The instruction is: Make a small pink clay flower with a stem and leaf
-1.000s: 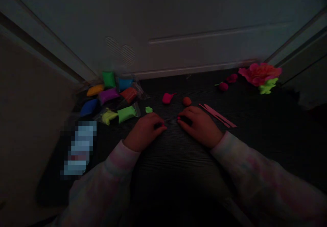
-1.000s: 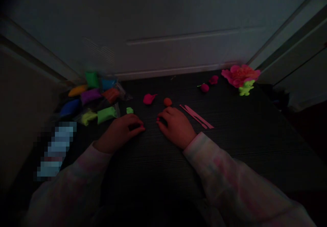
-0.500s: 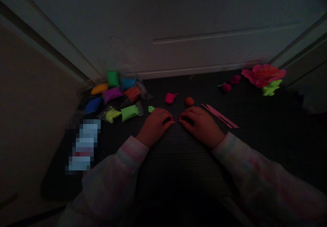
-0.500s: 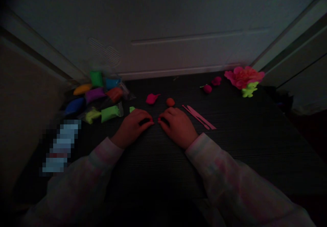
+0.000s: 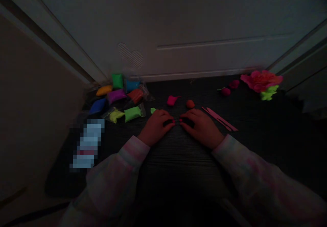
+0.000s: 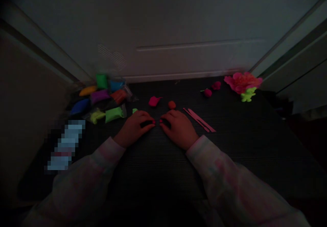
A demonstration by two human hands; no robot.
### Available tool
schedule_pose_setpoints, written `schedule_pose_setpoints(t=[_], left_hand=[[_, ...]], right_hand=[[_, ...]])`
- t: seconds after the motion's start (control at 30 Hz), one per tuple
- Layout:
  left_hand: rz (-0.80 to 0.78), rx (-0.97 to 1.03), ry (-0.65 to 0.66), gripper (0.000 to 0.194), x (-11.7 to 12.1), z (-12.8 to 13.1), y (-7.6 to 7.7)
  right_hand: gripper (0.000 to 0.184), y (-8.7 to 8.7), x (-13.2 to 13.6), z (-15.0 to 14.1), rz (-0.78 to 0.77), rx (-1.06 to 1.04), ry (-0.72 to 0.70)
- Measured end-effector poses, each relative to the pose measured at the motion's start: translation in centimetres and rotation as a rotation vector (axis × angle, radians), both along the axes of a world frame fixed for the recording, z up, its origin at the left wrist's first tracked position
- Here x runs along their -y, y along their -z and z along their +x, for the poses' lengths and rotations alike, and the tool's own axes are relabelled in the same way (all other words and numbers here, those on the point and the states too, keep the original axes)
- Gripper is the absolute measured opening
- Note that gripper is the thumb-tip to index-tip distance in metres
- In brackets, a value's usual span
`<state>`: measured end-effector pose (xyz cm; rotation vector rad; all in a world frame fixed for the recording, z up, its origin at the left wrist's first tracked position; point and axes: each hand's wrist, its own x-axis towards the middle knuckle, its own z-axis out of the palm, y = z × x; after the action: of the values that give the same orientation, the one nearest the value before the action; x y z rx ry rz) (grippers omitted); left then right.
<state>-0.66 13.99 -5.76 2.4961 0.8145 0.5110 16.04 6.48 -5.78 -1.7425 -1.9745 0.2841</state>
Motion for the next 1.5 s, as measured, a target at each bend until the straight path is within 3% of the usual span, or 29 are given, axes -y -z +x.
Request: schedule_pose_setpoints(t=[0.47,0.77,0.9,1.1,1.33,1.5], left_hand=[[0.186,-0.061,-0.041,0.024,0.7,1.0,0.2],[0.424,-0.189,-0.243,0.030,-1.5,-2.9,-1.6],[0.362,-0.210,-0.222,0.022,-2.1,-3.2,-1.1],[0.165,0.048,-0.191,0.017,-2.1,-2.7,-1.1],[-0.012,0.252,-0.095,0.012,-0.3,-2.0,-1.8],[-0.203,0.394,-0.139,0.013,1.0,-1.5,-1.7]], right_hand=[[0.016,0.2,-0.4,-0.2,0.056,0.050,0.090],[0.019,-0.1,-0.1,-0.3,0.127,0.010,0.110],[0.020,-0.4,0.1,-0.4,0.175,-0.013,0.117],[0.023,-0.6,0.0,-1.3,0.281,-0.082,0.108],[0.028,-0.8,-0.5,-4.0,0.323,-0.215,-0.005],[0.017,-1.0,-0.5,-4.6,0.326,-0.262,-0.018]])
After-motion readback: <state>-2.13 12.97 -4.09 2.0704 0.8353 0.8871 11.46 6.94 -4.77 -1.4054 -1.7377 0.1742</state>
